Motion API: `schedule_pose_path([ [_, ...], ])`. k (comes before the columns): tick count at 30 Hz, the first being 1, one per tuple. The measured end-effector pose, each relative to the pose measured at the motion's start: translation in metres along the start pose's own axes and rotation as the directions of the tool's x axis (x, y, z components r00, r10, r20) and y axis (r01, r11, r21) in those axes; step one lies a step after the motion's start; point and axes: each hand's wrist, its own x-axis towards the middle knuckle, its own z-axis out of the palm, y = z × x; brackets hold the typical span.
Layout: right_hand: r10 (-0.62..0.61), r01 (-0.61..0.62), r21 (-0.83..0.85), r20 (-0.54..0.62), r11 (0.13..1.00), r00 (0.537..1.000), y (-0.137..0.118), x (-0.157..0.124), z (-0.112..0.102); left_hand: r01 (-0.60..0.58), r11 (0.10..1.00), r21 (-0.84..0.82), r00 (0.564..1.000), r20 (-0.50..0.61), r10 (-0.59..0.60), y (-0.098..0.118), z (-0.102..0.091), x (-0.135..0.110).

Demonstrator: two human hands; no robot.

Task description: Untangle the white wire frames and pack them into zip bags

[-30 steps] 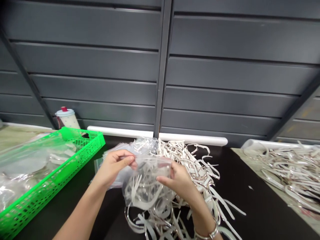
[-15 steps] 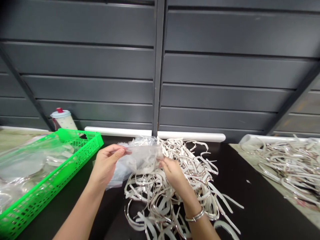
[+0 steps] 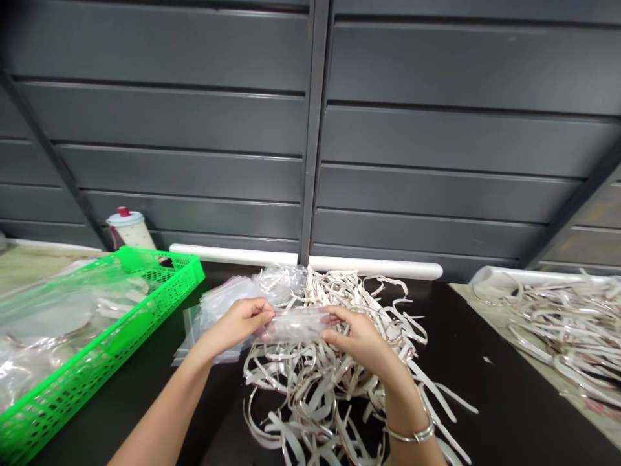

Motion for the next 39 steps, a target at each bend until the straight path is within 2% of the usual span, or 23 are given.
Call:
schedule_pose_path([
  [4, 0.09, -0.117, 0.235, 0.122, 0.965, 0.988, 0.001, 0.005, 0.008, 0.0, 1.0, -0.008, 0.999, 0.044, 0.0, -0.001, 0.004, 0.001],
  [6, 0.141, -0.181, 0.257, 0.167, 0.949, 0.976, 0.005, 0.005, 0.011, -0.011, 1.0, -0.008, 0.999, 0.043, 0.011, -0.003, 0.006, 0.002],
  [11, 0.198, -0.233, 0.256, 0.154, 0.938, 0.968, 0.011, 0.004, 0.006, -0.02, 1.0, -0.019, 1.0, 0.001, 0.02, -0.01, 0.006, 0.007],
  [13, 0.168, -0.184, 0.166, 0.105, 0.969, 0.98, 0.009, 0.002, 0.002, -0.017, 1.0, -0.025, 1.0, -0.019, 0.017, -0.011, 0.005, 0.008],
  [15, 0.091, -0.091, -0.008, 0.022, 0.996, 0.996, 0.002, 0.001, -0.001, -0.023, 0.999, -0.021, 0.999, -0.029, 0.023, -0.007, 0.007, 0.007],
  [18, -0.067, 0.046, -0.236, -0.08, 0.971, 0.995, -0.014, -0.003, 0.004, -0.063, 0.998, 0.021, 0.998, -0.022, 0.063, 0.007, 0.016, -0.002],
  [20, -0.144, 0.116, -0.282, -0.081, 0.952, 0.986, -0.025, -0.005, 0.015, -0.118, 0.987, 0.108, 0.993, -0.004, 0.119, 0.018, 0.025, -0.009],
  [23, -0.211, 0.196, -0.29, -0.023, 0.937, 0.977, -0.033, -0.006, 0.032, -0.198, 0.946, 0.255, 0.98, 0.053, 0.191, 0.029, 0.035, -0.017],
  [25, -0.244, 0.226, -0.315, -0.017, 0.922, 0.97, -0.033, -0.004, 0.039, -0.21, 0.936, 0.282, 0.978, 0.072, 0.198, 0.03, 0.037, -0.018],
  [28, -0.262, 0.232, -0.371, -0.033, 0.899, 0.964, -0.027, -0.001, 0.034, -0.192, 0.956, 0.222, 0.981, 0.052, 0.185, 0.025, 0.033, -0.016],
  [32, -0.139, 0.116, -0.346, -0.041, 0.931, 0.989, -0.018, -0.003, 0.005, -0.16, 0.986, 0.047, 0.986, -0.029, 0.162, 0.015, 0.022, -0.009],
  [36, -0.06, 0.038, -0.173, -0.129, 0.984, 0.99, -0.007, -0.006, -0.015, -0.127, 0.977, -0.171, 0.986, -0.125, 0.106, 0.008, 0.016, -0.001],
  [39, -0.05, 0.067, 0.083, -0.191, 0.994, 0.98, 0.001, -0.001, -0.012, -0.148, 0.945, -0.293, 0.977, -0.189, 0.094, 0.008, 0.018, 0.001],
])
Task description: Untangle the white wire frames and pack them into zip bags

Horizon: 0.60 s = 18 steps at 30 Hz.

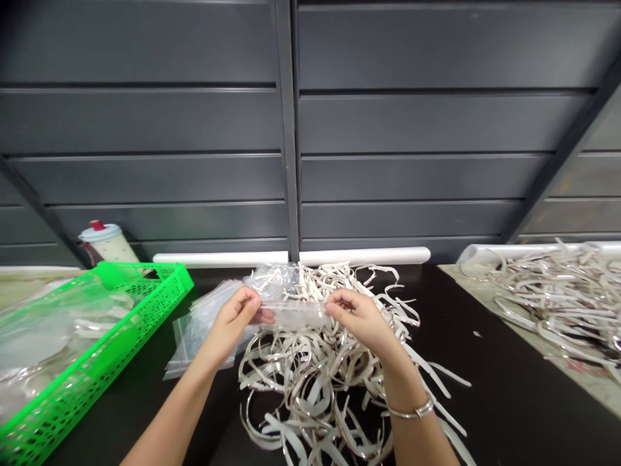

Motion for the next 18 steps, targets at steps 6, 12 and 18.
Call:
schedule_pose_path([
  [6, -0.037, 0.037, 0.071, -0.006, 0.997, 0.999, 0.004, 0.005, 0.026, -0.079, 0.959, -0.271, 0.992, -0.112, 0.05, 0.012, 0.006, -0.013],
  [12, 0.193, -0.108, 0.323, -0.243, 0.94, 0.951, -0.002, -0.009, 0.026, -0.006, 0.893, -0.45, 0.987, 0.142, 0.079, 0.015, 0.012, -0.022],
  [18, 0.458, -0.208, 0.597, -0.302, 0.775, 0.836, -0.017, -0.018, 0.03, 0.104, 0.789, -0.606, 0.981, 0.193, 0.019, 0.001, 0.029, -0.028],
])
